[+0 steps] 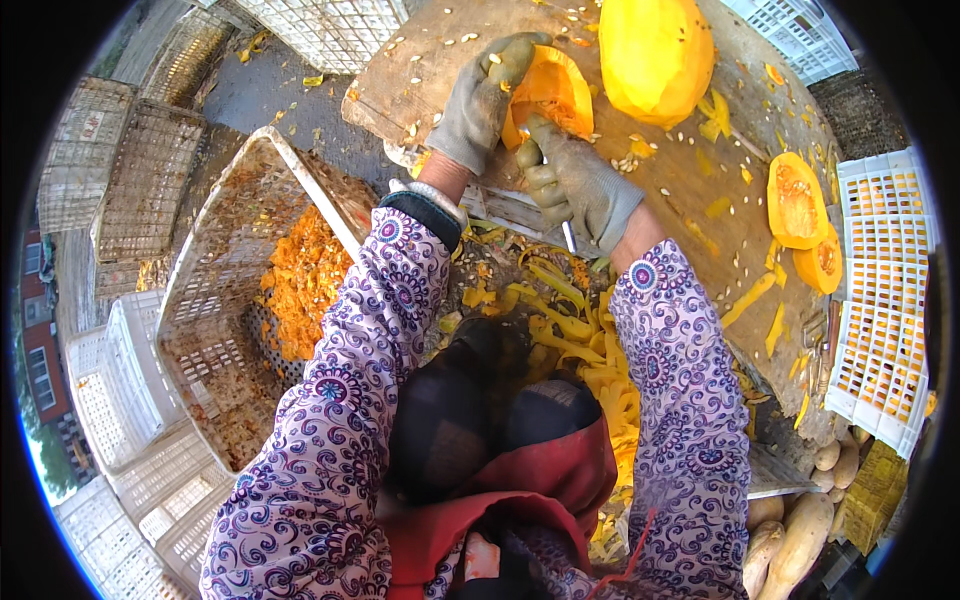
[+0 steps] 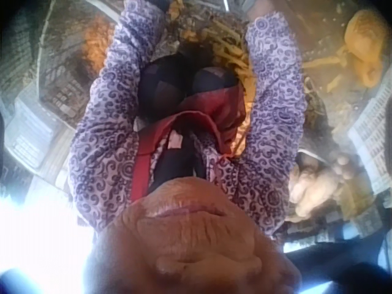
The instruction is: The person cuts a papaya in half, scoops out the seeds with a spoon, and places the seeds into a basket. The person repeats this process with multiple papayas, using a knife and spoon on a wooden board.
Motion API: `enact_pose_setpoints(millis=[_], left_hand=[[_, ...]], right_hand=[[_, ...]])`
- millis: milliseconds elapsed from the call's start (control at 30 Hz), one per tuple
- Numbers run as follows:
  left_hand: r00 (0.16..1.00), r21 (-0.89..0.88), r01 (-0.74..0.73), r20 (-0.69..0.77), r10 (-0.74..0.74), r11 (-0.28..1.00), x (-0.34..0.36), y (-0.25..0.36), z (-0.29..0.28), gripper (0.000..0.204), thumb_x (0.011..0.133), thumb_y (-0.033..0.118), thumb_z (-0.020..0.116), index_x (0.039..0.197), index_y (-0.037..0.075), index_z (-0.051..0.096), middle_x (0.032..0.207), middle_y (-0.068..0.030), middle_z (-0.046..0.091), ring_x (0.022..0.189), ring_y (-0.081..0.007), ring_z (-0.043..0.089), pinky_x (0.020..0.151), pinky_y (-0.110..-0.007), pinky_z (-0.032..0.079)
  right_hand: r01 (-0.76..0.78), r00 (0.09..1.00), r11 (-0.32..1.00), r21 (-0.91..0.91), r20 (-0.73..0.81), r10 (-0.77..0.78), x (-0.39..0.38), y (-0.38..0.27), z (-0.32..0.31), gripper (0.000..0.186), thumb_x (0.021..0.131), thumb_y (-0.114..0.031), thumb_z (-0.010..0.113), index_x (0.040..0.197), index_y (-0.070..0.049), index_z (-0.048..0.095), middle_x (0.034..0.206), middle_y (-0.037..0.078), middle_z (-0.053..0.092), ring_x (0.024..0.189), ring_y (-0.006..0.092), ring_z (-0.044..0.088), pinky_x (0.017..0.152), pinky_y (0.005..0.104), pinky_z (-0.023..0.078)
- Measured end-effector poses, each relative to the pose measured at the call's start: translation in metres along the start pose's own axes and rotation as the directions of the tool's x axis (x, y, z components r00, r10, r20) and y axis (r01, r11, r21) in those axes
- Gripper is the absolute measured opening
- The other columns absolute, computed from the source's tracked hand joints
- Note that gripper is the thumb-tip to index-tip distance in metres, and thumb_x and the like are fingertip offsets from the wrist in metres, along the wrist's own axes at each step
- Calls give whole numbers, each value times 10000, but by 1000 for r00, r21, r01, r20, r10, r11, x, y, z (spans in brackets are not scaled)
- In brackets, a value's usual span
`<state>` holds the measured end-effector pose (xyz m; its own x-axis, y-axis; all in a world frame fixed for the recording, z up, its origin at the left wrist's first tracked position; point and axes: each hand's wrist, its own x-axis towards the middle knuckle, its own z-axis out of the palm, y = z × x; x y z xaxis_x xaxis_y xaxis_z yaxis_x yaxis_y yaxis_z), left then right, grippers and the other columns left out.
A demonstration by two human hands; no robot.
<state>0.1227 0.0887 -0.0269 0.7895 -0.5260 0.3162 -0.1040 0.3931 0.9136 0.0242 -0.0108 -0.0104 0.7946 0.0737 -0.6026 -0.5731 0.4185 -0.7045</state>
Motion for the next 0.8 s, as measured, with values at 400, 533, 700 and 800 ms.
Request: enact_pose_setpoints(millis=[400,533,700,800], left_hand=[[1000,-5,3,-18,-3,1000,10,-12,-10,410,920,354,536,1157,20,571,1035,-33,611,921,-111,554,813,-243,449],[975,249,-211,-11,221,945,11,-14,-14,395,925,350,523,1151,31,577,1010,-36,616,909,-114,558,808,-250,447],[1000,-54,4,28,-2,999,5,-13,-12,352,935,308,513,1144,35,591,1024,-33,619,934,-107,555,837,-241,441],[998,-63,18,53,-15,998,6,-11,-8,356,929,311,520,1142,36,593,1019,-30,615,950,-99,546,851,-241,436]], right_hand=[[260,957,963,75,-151,-246,-2,-5,25,441,881,-563,481,750,-142,472,508,-71,326,350,35,233,311,185,178],[192,977,975,115,-120,-179,10,-2,29,434,889,-573,449,721,-173,455,497,-68,314,339,45,228,309,195,171],[81,996,988,129,-58,-74,5,0,10,431,901,-574,424,728,-180,461,502,-84,312,347,34,231,314,184,164],[4,999,993,121,-46,2,-1,3,7,409,910,-547,434,758,-169,470,521,-88,321,373,21,250,325,175,181]])
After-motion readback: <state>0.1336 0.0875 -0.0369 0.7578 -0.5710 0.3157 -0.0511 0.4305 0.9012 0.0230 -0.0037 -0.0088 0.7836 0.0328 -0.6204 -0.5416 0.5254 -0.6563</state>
